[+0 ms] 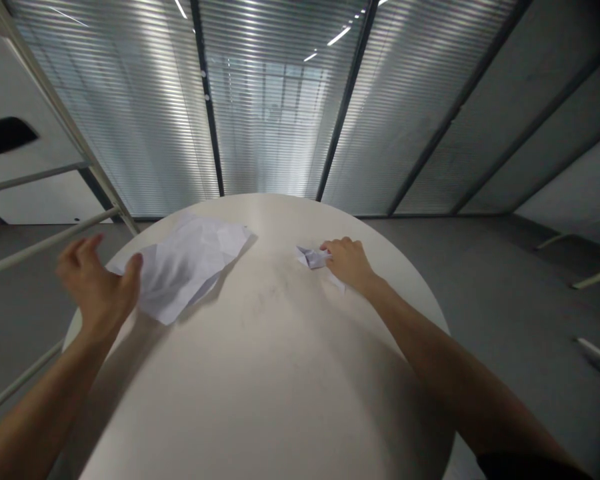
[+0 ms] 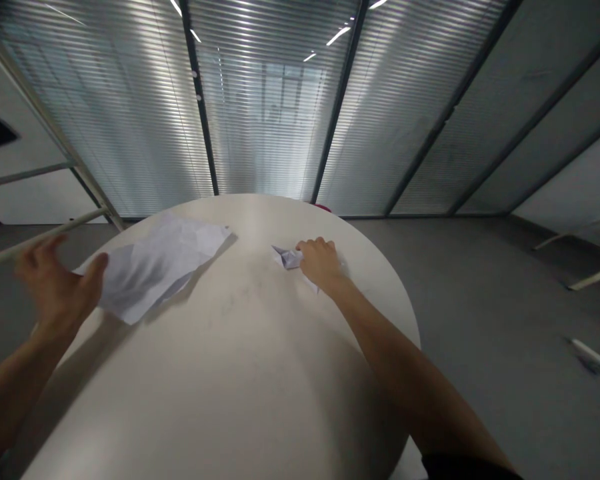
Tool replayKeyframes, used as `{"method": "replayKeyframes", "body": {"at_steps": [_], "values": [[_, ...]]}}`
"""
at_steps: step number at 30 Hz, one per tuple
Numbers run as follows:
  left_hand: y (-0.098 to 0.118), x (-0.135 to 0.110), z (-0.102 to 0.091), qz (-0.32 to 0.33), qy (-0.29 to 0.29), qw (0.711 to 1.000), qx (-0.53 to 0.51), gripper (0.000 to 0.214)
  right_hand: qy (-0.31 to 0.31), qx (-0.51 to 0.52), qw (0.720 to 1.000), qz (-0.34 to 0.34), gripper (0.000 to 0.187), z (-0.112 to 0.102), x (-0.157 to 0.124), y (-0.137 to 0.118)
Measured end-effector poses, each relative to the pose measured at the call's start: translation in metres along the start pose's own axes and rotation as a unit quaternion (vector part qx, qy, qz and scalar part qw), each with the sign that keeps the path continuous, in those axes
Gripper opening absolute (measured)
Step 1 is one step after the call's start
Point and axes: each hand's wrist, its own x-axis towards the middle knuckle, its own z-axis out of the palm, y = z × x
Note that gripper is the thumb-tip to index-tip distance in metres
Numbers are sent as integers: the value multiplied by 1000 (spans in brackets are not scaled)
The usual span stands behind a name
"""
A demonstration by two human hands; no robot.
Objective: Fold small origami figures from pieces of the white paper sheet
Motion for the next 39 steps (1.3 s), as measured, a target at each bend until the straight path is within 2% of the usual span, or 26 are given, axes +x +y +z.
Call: {"method": "replayKeyframes", "body": {"at_steps": [1,2,3,5,6,8,10,12,15,16,18,20,23,28,30,32,34,36,37,39], "values": [[7,0,2,42,-38,998,28,62,0,5,1000,2,34,1,1,-1],[14,-1,6,89,-111,989,43,59,1,12,1000,2,34,1,2,-2],[20,-3,11,124,-191,972,53,59,2,20,1000,1,33,1,3,-4],[27,-7,25,147,-325,932,68,61,6,41,999,-8,29,1,3,-7],[27,-9,32,144,-367,916,75,62,7,58,998,-18,27,1,2,-9],[25,-10,44,145,-408,897,84,62,7,105,994,-43,24,0,-1,-14],[21,-7,50,161,-401,897,90,59,6,154,986,-68,23,-1,-8,-21],[24,-4,50,188,-356,910,102,56,7,186,979,-85,22,-3,-16,-29],[48,-7,41,232,-257,932,106,57,12,210,972,-102,23,-6,-29,-39],[61,-12,38,244,-245,934,84,57,11,217,970,-107,23,-6,-32,-42],[90,-27,34,269,-288,919,-9,49,2,234,965,-119,24,-5,-37,-46],[116,-44,35,252,-340,901,-94,40,-10,258,958,-125,24,-3,-39,-50],[139,-64,43,243,-362,890,-136,30,-19,314,942,-114,25,0,-41,-55],[144,-79,56,312,-337,876,-147,28,-12,435,898,-72,21,10,-43,-68],[144,-83,59,345,-313,877,-116,25,1,453,891,-45,13,17,-43,-73],[145,-85,62,357,-295,881,-94,25,11,458,889,-28,15,25,-42,-76],[144,-84,65,348,-295,882,-117,23,10,479,878,-18,16,31,-42,-77],[143,-81,67,317,-312,877,-181,19,9,512,859,-17,13,32,-43,-76],[142,-78,68,287,-325,873,-223,19,12,527,850,-24,11,31,-44,-75],[141,-74,69,180,-343,861,-330,15,24,550,833,-59,12,25,-46,-73]]}}
